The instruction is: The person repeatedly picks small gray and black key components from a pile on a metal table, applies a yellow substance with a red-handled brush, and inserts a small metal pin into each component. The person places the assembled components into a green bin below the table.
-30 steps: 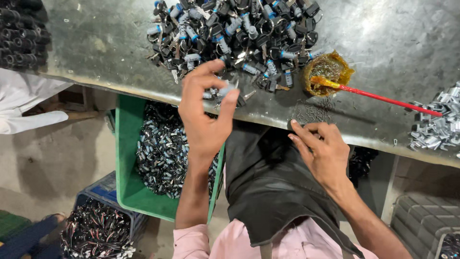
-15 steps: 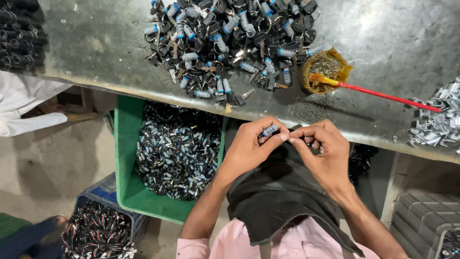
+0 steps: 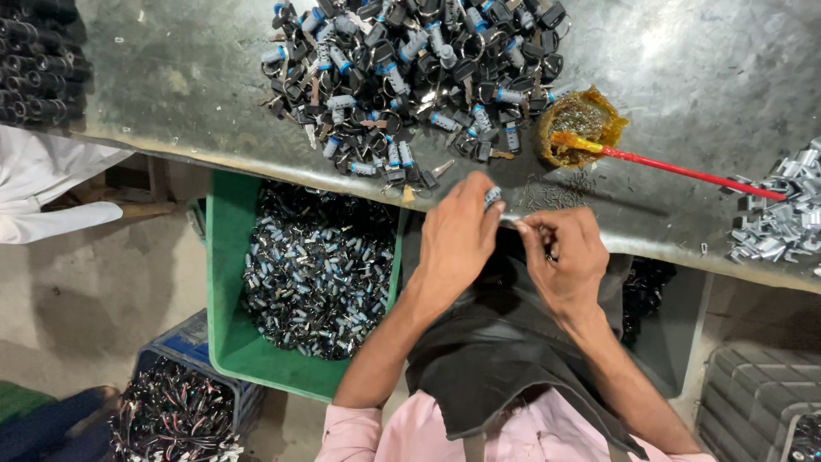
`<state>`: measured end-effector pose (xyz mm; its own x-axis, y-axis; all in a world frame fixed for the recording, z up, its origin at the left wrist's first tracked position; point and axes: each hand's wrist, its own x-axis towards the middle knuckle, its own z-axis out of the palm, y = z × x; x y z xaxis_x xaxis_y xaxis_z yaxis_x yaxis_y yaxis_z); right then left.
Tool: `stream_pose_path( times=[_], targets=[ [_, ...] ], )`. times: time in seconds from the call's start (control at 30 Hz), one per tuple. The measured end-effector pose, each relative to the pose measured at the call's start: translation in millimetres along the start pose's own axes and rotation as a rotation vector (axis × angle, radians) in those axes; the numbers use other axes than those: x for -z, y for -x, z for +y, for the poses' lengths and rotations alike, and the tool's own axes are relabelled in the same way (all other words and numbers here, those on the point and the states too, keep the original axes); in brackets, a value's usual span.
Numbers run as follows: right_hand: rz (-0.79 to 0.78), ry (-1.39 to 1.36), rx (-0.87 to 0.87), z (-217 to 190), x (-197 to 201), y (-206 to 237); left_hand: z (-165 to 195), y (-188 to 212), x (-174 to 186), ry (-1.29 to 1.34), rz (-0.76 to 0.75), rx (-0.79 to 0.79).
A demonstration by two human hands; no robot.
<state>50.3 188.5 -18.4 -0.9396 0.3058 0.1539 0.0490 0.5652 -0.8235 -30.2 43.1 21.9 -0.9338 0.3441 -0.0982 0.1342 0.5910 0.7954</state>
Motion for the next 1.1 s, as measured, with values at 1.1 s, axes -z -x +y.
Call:
stream_pose_path(
  times=[1.1],
  targets=[
    [-0.043,-0.271,-0.096,-54.3,44.1,-6.7,-16.7,40.0,-13.6,1.345,-0.274,0.293]
  ],
)
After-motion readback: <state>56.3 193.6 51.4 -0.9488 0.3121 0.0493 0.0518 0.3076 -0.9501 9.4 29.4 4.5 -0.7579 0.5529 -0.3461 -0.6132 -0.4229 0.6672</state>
